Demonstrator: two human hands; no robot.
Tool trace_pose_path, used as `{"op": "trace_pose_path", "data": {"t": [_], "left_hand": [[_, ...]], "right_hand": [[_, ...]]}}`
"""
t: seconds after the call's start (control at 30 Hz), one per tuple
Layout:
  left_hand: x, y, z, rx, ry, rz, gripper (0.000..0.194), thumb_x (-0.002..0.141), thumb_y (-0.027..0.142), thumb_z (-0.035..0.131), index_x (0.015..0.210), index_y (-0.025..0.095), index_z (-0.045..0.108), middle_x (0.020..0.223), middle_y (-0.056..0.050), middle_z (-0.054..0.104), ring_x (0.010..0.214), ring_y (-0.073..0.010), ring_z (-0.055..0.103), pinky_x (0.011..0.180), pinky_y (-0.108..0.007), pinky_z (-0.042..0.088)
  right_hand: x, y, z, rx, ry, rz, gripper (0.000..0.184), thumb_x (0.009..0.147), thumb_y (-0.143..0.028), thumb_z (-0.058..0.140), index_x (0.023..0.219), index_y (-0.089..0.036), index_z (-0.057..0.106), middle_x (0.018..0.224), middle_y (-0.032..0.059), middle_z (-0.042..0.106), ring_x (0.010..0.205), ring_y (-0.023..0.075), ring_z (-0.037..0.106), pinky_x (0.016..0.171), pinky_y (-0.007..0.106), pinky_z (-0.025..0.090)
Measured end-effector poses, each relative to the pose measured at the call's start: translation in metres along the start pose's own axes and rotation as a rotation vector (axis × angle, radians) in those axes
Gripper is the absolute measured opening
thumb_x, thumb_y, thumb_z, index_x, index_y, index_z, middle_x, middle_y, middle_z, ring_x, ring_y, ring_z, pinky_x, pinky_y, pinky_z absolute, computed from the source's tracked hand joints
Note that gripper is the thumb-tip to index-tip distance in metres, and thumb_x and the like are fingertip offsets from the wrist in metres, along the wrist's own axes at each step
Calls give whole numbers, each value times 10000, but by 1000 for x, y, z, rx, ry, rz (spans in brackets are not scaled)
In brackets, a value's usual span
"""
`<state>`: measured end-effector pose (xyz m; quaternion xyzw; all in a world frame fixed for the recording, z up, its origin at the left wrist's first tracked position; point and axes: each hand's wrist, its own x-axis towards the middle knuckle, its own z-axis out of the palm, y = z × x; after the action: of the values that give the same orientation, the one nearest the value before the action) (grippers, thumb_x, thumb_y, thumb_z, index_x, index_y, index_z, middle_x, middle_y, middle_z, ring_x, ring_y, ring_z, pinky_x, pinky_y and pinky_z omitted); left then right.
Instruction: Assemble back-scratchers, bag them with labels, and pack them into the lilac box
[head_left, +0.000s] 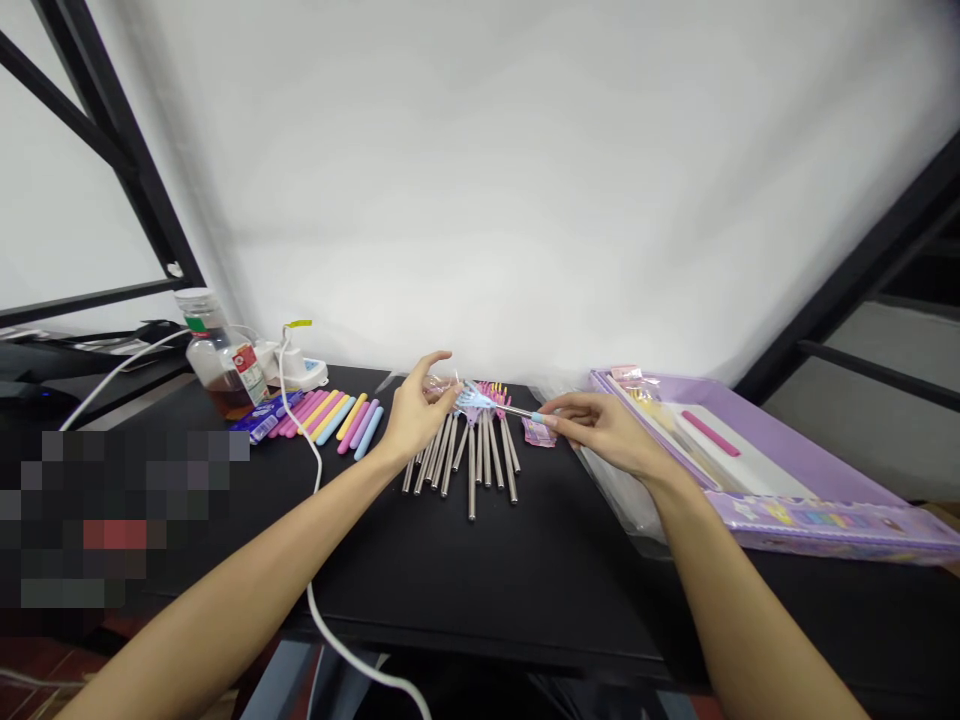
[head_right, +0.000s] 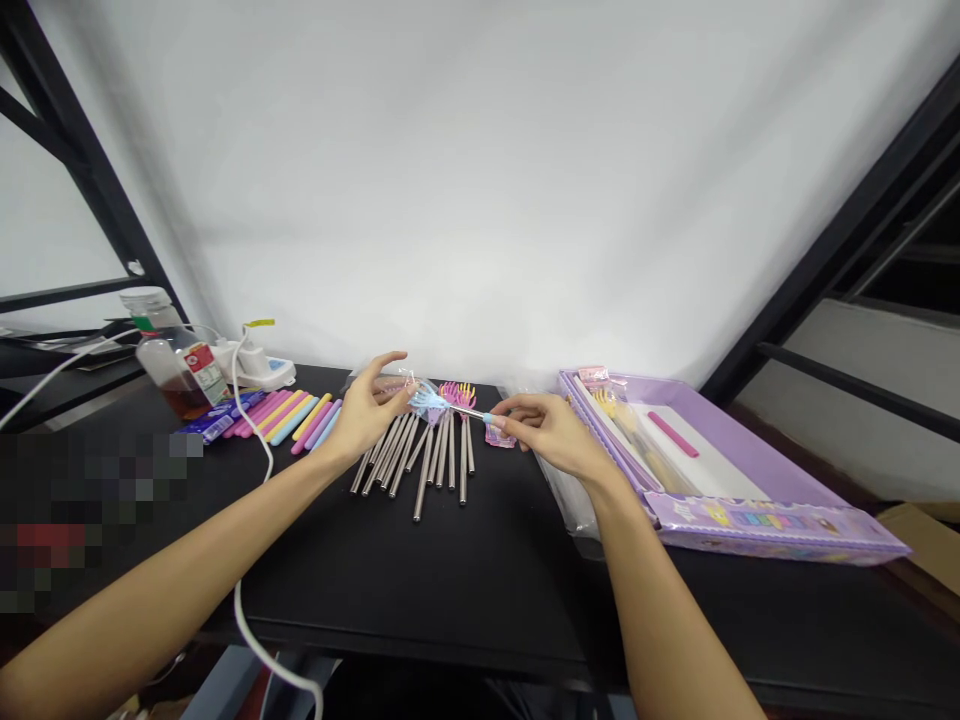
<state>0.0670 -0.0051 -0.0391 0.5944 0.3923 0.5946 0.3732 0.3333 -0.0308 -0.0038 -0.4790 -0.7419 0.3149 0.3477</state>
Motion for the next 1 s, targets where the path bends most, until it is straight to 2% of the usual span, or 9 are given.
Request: {"op": "trace_pose_path", "data": {"t": [0.1, 0.27, 0.37, 0.47, 0.53, 0.63, 0.77, 0.87, 1.0], "left_hand": [[-1, 0, 2, -17, -29, -10, 556, 834, 329, 716, 1352, 238, 536, 991, -52, 650, 870, -195, 716, 780, -351, 629], [-8, 1, 8, -48, -112, -6, 552, 842, 342, 718, 1355, 244, 540, 1116, -66, 620, 908, -188, 717, 856, -361, 618], [-13, 4, 13, -92, -190, -26, 522, 849, 341, 718, 1330, 220, 555, 1033, -62, 670, 874, -195, 735, 890, -381, 607], [-14, 7, 16, -123, -242, -52, 422, 836, 398, 731, 1185, 181, 636, 965, -64, 694, 808, -191, 734, 839, -378, 623], [-12, 6, 16, -138, -219, -53, 385, 823, 442, 734, 1077, 161, 670, 928, -65, 705, 783, -188, 725, 802, -367, 631], [-5, 5, 12, -120, -82, -29, 379, 801, 457, 745, 1020, 153, 690, 864, -54, 703, 755, -178, 705, 726, -330, 632], [2, 8, 3, -79, 73, -49, 328, 799, 397, 736, 1023, 161, 695, 797, -33, 691, 721, -150, 670, 665, -272, 598], [1, 10, 2, -135, 76, -100, 324, 794, 379, 733, 1029, 164, 674, 811, -31, 693, 719, -140, 669, 677, -265, 583], [-1, 7, 6, -185, 6, -94, 366, 788, 420, 742, 1040, 164, 667, 819, -25, 658, 705, -124, 647, 669, -256, 577]], "right_hand": [[1, -2, 4, 29, 7, -30, 344, 786, -489, 742, 945, -186, 709, 746, 40, 697, 649, 163, 611, 610, 298, 472], [1, -6, 15, 90, -49, 19, 371, 821, -544, 685, 902, -190, 607, 613, -7, 641, 442, 92, 456, 438, 241, 344], [2, -7, 27, 143, -26, 14, 396, 796, -548, 709, 832, -218, 493, 609, -22, 648, 418, 83, 441, 410, 222, 308], [3, -7, 36, 179, -69, 3, 393, 808, -540, 701, 819, -222, 470, 649, -15, 671, 425, 88, 482, 435, 232, 353], [3, -8, 36, 194, -113, -1, 365, 804, -511, 720, 845, -213, 512, 671, -11, 672, 472, 102, 540, 488, 252, 421], [2, -11, 28, 232, -203, -16, 365, 746, -412, 802, 981, -194, 628, 800, 18, 704, 695, 156, 671, 686, 315, 548], [-3, -13, 17, 297, -356, -2, 475, 684, -319, 861, 1119, -214, 701, 1012, 62, 749, 969, 218, 707, 938, 422, 555], [-3, -15, 18, 314, -367, 23, 475, 650, -329, 882, 1083, -207, 727, 1005, 69, 766, 954, 232, 722, 930, 445, 567], [-2, -14, 29, 258, -251, 17, 381, 603, -375, 903, 864, -169, 717, 760, 44, 747, 745, 202, 719, 766, 369, 582]]}}
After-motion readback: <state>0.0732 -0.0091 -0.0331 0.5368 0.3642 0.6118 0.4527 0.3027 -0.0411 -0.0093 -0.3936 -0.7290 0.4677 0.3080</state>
